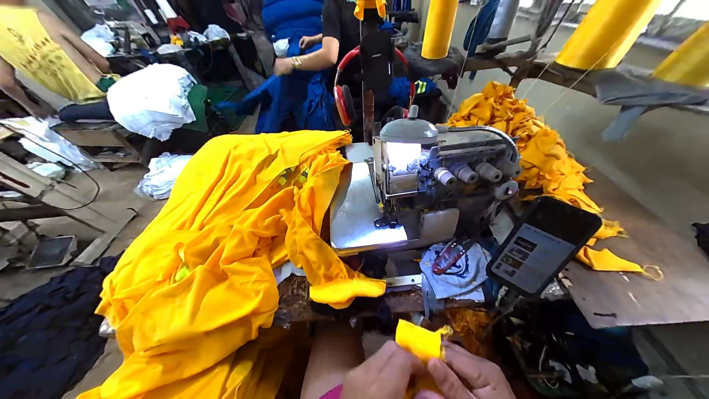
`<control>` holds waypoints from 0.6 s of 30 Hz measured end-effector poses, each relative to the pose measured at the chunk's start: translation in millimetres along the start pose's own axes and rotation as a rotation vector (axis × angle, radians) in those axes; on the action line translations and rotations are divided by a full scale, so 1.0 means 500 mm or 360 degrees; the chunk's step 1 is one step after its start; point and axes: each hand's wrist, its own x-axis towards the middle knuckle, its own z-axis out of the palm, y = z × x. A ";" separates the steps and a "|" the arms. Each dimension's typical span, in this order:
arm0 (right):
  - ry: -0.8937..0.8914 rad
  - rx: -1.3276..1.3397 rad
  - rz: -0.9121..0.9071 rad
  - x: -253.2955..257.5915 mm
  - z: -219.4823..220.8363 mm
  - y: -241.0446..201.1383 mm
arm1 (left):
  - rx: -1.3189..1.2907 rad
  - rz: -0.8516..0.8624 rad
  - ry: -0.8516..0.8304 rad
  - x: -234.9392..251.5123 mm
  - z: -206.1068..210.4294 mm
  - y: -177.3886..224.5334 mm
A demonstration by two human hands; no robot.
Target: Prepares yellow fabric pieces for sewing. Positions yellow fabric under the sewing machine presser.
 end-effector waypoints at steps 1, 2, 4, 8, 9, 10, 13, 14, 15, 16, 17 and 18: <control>-0.0006 -0.0037 0.0009 0.001 0.002 -0.003 | 0.0032 -0.0031 -0.0023 -0.003 0.012 -0.007; -0.0020 -0.0063 0.0015 0.002 0.004 -0.004 | 0.0041 -0.0046 -0.0005 -0.003 0.021 -0.017; -0.0016 -0.0020 0.0028 -0.001 0.007 -0.002 | -0.0068 -0.0045 -0.0008 0.000 0.026 -0.038; 0.0022 0.0100 0.0136 -0.012 0.012 -0.007 | -0.0545 -0.0125 -0.0263 0.006 0.007 -0.066; 0.0059 0.0049 0.0159 -0.011 0.014 -0.008 | -0.0562 -0.0138 -0.0254 0.007 0.004 -0.070; 0.0096 -0.0006 0.0184 -0.009 0.016 -0.008 | -0.0469 -0.0137 -0.0159 0.008 0.003 -0.073; 0.0110 -0.0063 0.0245 -0.005 0.018 -0.005 | 0.0166 -0.0046 0.0368 0.011 0.006 -0.065; 0.0100 -0.0063 0.0231 -0.003 0.017 -0.003 | 0.0233 -0.0015 0.0349 0.010 0.000 -0.047; 0.0096 -0.0062 0.0209 -0.002 0.016 -0.001 | 0.0232 -0.0004 0.0245 0.006 -0.003 -0.030; 0.0094 -0.0060 0.0191 -0.003 0.016 0.000 | 0.0208 -0.0017 0.0127 0.000 0.000 -0.020; 0.0093 -0.0065 0.0166 -0.003 0.017 0.002 | 0.0166 -0.0037 0.0065 -0.004 0.005 -0.019; 0.0092 -0.0087 0.0128 -0.001 0.017 0.004 | 0.0107 -0.0052 0.0054 -0.005 0.009 -0.023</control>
